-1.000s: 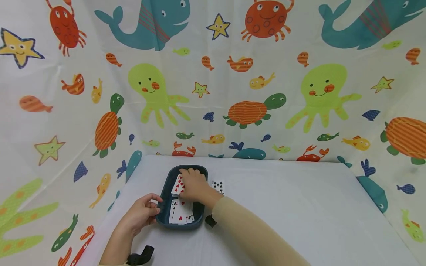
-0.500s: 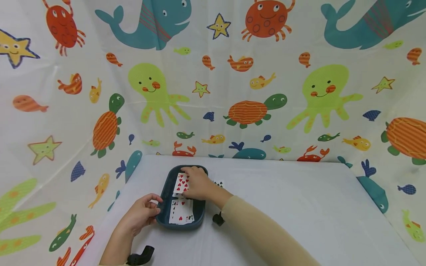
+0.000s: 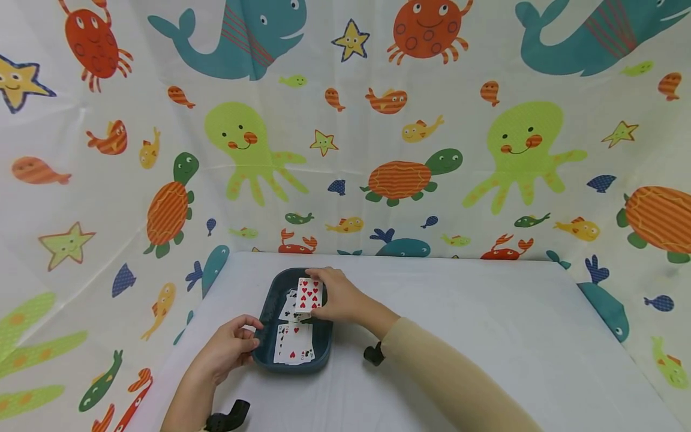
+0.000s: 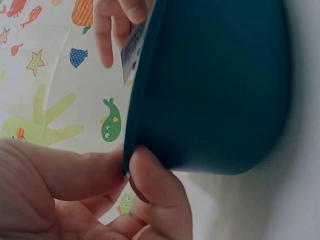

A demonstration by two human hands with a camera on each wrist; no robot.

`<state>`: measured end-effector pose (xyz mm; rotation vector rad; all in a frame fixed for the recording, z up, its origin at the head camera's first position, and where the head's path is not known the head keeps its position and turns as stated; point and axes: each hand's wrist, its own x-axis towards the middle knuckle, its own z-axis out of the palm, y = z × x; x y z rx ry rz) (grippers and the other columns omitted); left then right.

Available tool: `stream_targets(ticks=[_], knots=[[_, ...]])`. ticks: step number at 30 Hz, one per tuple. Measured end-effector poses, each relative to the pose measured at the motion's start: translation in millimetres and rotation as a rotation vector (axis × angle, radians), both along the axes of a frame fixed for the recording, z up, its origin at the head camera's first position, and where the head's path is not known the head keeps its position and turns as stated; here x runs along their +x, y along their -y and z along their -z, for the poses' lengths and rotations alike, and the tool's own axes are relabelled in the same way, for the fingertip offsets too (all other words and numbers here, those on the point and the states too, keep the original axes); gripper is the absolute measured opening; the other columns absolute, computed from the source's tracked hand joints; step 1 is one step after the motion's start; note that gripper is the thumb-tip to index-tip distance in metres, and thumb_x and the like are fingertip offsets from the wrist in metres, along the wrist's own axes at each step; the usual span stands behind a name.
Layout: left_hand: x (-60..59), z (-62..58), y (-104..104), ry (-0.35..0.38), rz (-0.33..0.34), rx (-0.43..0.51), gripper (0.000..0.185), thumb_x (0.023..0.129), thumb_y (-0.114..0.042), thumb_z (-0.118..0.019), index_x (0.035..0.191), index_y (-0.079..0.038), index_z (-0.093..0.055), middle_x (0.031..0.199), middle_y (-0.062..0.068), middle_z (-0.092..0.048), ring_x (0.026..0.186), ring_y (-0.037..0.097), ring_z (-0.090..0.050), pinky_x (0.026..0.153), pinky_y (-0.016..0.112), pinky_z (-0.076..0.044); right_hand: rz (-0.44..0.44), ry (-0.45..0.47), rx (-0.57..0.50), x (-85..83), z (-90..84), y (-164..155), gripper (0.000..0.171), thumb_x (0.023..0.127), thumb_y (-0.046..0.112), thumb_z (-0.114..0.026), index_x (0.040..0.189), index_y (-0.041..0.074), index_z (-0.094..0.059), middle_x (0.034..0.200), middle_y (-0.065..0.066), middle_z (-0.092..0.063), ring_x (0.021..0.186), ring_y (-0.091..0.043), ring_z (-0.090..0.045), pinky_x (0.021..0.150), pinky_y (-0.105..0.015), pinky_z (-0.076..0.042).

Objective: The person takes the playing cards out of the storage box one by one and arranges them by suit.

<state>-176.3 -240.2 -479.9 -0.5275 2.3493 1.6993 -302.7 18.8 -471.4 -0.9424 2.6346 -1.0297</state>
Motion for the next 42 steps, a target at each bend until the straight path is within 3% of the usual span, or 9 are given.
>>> stream_targets(ticks=[14, 27, 42], knots=[[-1.2, 0.3, 0, 0.007, 0.0, 0.008, 0.031, 0.101, 0.003, -0.064, 0.131, -0.001, -0.059, 0.089, 0.008, -0.055, 0.078, 0.024, -0.057, 0.067, 0.032, -0.057, 0.046, 0.021, -0.037, -0.1, 2.4, -58, 0.091, 0.083, 0.024, -0.089, 0.162, 0.027, -0.045, 0.16, 0.0, -0.053, 0.148, -0.023, -0.046, 0.117, -0.054, -0.051], [-0.5, -0.7, 1, 0.0, 0.01, 0.014, 0.031, 0.101, 0.002, -0.064, 0.131, 0.0, -0.059, 0.087, 0.007, -0.055, 0.075, 0.024, -0.056, 0.065, 0.032, -0.056, 0.105, 0.034, 0.004, -4.5, 24.7, -112, 0.09, 0.083, 0.019, -0.092, 0.161, 0.021, -0.047, 0.156, -0.002, -0.056, 0.147, -0.028, -0.049, 0.122, -0.055, -0.045], [-0.3, 0.6, 1, -0.01, 0.012, -0.01, 0.032, 0.1, 0.003, -0.064, 0.132, 0.0, -0.059, 0.089, 0.008, -0.054, 0.074, 0.024, -0.056, 0.066, 0.032, -0.057, 0.145, 0.066, 0.115, -13.2, 48.7, -144, 0.087, 0.084, 0.018, -0.09, 0.16, 0.018, -0.047, 0.159, -0.003, -0.055, 0.153, -0.03, -0.046, 0.127, -0.058, -0.036]])
